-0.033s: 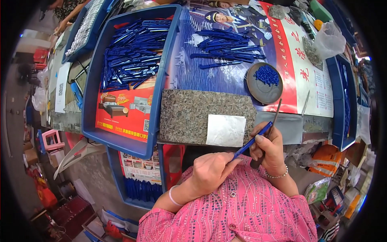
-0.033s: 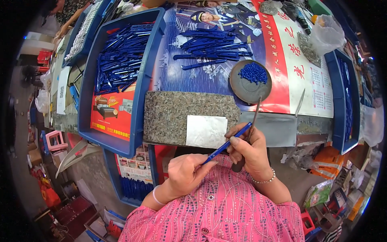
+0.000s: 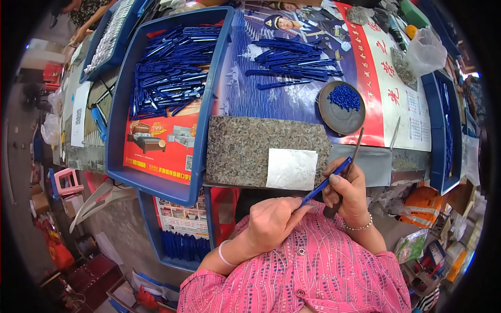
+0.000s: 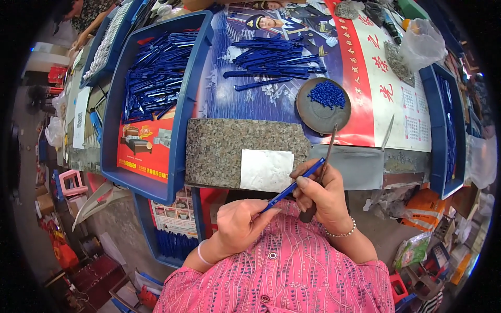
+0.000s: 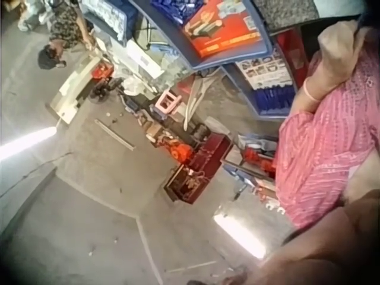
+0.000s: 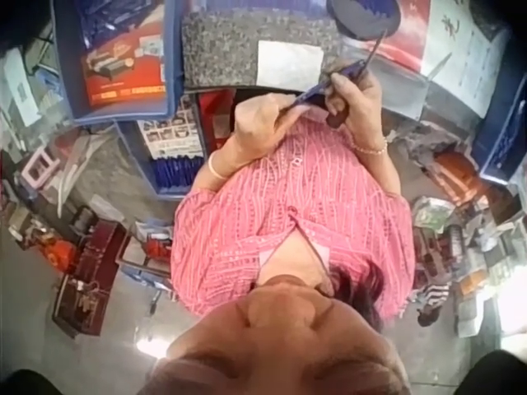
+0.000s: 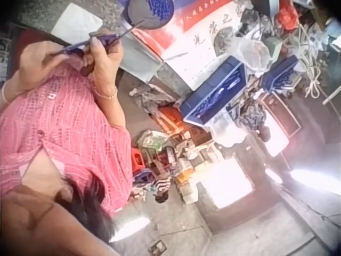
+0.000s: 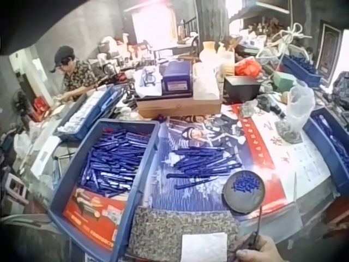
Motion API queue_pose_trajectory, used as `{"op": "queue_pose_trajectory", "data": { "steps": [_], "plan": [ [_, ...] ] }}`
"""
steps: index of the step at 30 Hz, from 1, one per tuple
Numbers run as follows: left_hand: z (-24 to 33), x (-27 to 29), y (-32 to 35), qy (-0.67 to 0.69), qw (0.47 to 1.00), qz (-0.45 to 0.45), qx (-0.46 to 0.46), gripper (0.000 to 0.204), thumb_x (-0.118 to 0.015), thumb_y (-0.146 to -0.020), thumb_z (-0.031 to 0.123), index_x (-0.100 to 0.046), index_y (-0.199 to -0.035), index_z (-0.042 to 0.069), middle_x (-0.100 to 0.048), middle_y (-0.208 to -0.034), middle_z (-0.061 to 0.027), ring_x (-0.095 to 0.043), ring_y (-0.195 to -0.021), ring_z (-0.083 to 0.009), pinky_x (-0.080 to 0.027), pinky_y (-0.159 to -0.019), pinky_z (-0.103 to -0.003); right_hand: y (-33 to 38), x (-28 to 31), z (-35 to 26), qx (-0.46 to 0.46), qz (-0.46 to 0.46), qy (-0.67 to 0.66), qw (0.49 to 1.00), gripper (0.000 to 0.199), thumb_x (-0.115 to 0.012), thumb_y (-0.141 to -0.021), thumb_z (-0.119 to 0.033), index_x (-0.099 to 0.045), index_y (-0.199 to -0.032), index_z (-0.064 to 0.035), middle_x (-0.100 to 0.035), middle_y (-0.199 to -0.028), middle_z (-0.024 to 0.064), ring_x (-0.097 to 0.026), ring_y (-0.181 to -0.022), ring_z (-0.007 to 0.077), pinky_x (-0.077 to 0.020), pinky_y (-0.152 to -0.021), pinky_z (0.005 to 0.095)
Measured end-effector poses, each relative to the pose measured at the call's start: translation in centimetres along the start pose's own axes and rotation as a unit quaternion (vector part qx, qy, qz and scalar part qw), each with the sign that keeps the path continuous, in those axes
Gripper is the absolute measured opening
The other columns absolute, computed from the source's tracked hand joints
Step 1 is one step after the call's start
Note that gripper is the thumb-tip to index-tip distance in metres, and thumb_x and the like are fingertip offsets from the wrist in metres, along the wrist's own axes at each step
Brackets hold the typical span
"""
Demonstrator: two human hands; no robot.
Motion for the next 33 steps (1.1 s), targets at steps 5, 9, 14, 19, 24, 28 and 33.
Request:
{"op": "queue_pose_trajectory", "data": {
  "steps": [5,9,14,19,24,28,33],
  "plan": [
    [0.1,0.3,-0.4,-0.008,1.000,-0.010,0.015,0.027,-0.074,-0.072,0.001,-0.052,-0.088,-0.001,-0.060,-0.063,-0.0083,-0.057,-0.049,-0.0163,-0.044,-0.044,-0.026,0.1,-0.4,-0.5,-0.004,-0.013,-0.022,1.000,0.016,-0.059,-0.084,-0.006,-0.054,-0.095,0.0034,-0.058,-0.065,0.0084,-0.045,-0.042,0.0074,-0.0387,-0.040,0.0213],
    [-0.3,-0.2,0.2,0.297,0.898,-0.030,0.323,0.018,-0.065,-0.083,0.009,-0.052,-0.091,-0.001,-0.058,-0.062,-0.0058,-0.053,-0.046,-0.0135,-0.042,-0.044,-0.024,-0.1,-1.3,-1.1,-0.006,-0.011,0.016,1.000,0.015,-0.062,-0.083,-0.008,-0.055,-0.092,0.0009,-0.058,-0.066,0.0063,-0.046,-0.044,0.0066,-0.0381,-0.041,0.0200],
    [-2.4,-0.7,1.4,0.696,0.527,-0.088,0.480,0.021,-0.046,-0.094,0.024,-0.050,-0.099,0.003,-0.051,-0.060,-0.0025,-0.043,-0.042,-0.0104,-0.036,-0.043,-0.022,-1.1,-3.2,-2.3,-0.009,-0.068,0.099,0.993,0.015,-0.064,-0.082,-0.009,-0.055,-0.089,0.0002,-0.053,-0.062,0.0024,-0.045,-0.043,0.0070,-0.0352,-0.040,0.0202],
    [-2.5,-0.6,2.1,0.792,0.393,-0.100,0.457,0.021,-0.047,-0.093,0.023,-0.049,-0.100,0.004,-0.048,-0.058,-0.0016,-0.040,-0.040,-0.0078,-0.030,-0.038,-0.021,-1.7,-4.1,-2.0,-0.019,-0.108,0.112,0.988,0.019,-0.067,-0.082,-0.013,-0.055,-0.089,-0.0005,-0.053,-0.063,0.0006,-0.046,-0.044,0.0058,-0.0340,-0.039,0.0193],
    [-2.3,-0.1,2.5,0.792,0.411,-0.094,0.442,0.020,-0.045,-0.094,0.022,-0.048,-0.099,0.003,-0.047,-0.057,-0.0019,-0.039,-0.039,-0.0080,-0.031,-0.038,-0.021,-1.3,-5.1,-1.7,-0.015,-0.115,0.123,0.986,0.018,-0.067,-0.082,-0.013,-0.055,-0.088,-0.0007,-0.053,-0.062,0.0014,-0.046,-0.044,0.0062,-0.0340,-0.039,0.0195],
    [-1.8,0.5,2.7,0.769,0.462,-0.086,0.435,0.019,-0.046,-0.093,0.022,-0.049,-0.098,0.003,-0.047,-0.055,-0.0026,-0.039,-0.037,-0.0091,-0.032,-0.037,-0.022,-0.7,-5.8,-1.4,0.009,-0.131,0.130,0.983,0.018,-0.067,-0.082,-0.013,-0.055,-0.088,-0.0006,-0.052,-0.059,0.0016,-0.046,-0.043,0.0068,-0.0343,-0.039,0.0196],
    [-1.5,2.2,5.1,0.740,0.555,-0.053,0.376,0.019,-0.049,-0.093,0.020,-0.051,-0.102,0.003,-0.058,-0.067,-0.0057,-0.052,-0.049,-0.0105,-0.040,-0.044,-0.020,0.2,-8.0,-0.5,0.009,-0.152,0.208,0.966,0.019,-0.065,-0.081,-0.015,-0.055,-0.088,-0.0003,-0.051,-0.058,0.0011,-0.046,-0.043,0.0072,-0.0345,-0.039,0.0193]
  ]
}}
Point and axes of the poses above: each hand's wrist, its own y-axis away from the middle knuckle, its own x-axis out of the back of the hand, z = x × y, the point moved 2 cm from there along -y, towards the middle knuckle
